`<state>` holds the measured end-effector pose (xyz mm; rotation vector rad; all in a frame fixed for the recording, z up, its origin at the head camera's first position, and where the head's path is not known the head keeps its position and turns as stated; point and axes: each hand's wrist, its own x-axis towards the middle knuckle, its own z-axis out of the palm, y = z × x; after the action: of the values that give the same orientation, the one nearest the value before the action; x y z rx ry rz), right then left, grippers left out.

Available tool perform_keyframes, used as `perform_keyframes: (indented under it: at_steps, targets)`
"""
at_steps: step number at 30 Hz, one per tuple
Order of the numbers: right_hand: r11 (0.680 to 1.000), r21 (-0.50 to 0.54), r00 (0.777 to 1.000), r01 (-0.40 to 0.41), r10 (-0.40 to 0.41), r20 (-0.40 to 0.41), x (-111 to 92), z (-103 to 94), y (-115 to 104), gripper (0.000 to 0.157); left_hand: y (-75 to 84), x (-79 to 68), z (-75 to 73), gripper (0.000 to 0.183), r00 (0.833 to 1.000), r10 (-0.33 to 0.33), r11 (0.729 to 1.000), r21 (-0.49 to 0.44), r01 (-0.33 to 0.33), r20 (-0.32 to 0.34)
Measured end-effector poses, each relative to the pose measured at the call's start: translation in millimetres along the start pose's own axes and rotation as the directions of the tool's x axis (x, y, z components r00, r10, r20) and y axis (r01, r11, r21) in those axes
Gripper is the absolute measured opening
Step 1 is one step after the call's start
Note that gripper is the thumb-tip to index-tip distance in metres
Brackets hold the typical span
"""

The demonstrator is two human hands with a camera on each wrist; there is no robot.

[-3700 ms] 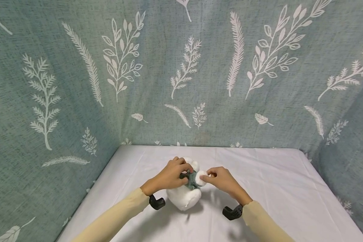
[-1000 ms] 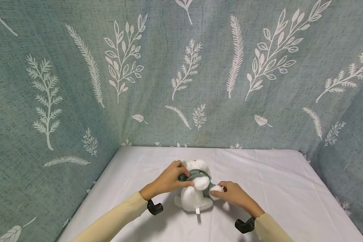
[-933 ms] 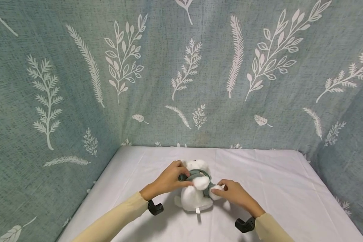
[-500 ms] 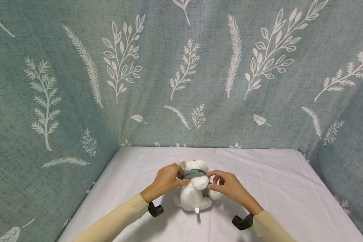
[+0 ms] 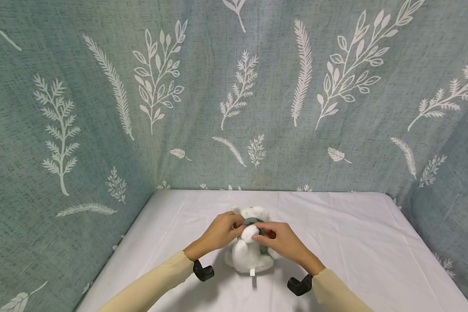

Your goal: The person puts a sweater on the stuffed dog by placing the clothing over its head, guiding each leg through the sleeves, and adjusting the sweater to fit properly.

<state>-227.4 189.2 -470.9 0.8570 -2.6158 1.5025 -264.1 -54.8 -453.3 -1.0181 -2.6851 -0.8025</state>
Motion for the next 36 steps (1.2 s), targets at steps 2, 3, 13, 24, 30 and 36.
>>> perform_keyframes:
  at_steps: [2, 3, 13, 24, 30, 36]
  targets:
    - [1.0, -0.024, 1.0, 0.0, -0.001, -0.007, 3.6, 3.1, -2.8, 0.044, 2.4, 1.3, -2.6, 0.014, 1.0, 0.009, 0.999, -0.038, -0.009, 0.002]
    - [0.999, -0.035, 1.0, -0.002, 0.002, -0.011, 5.3, 4.7, -3.7, 0.043, 3.7, 1.8, -3.8, 0.013, 1.0, 0.011, 0.999, -0.052, -0.011, 0.004]
    - [0.981, -0.137, 0.981, -0.134, 0.113, -0.156, 16.4, 14.9, -5.0, 0.028, 17.9, 2.5, -9.8, 0.012, 0.996, 0.086, 0.996, -0.035, -0.087, -0.039]
    - [0.957, -0.135, 0.939, -0.255, 0.212, -0.271, 21.6, 20.0, -3.6, 0.014, 5.8, 6.9, -9.8, 0.019, 1.0, -0.007, 0.989, -0.148, 0.007, 0.004]
    - [0.959, -0.105, 0.939, -0.264, 0.23, -0.256, 20.7, 19.4, -3.1, 0.014, -7.9, 6.2, -9.5, 0.024, 0.987, -0.164, 0.982, -0.099, 0.163, 0.002]
    - [0.961, -0.095, 0.941, -0.259, 0.229, -0.248, 20.7, 20.0, -4.2, 0.015, -10.0, 7.1, -7.0, 0.018, 0.996, -0.059, 0.987, -0.148, 0.068, 0.069]
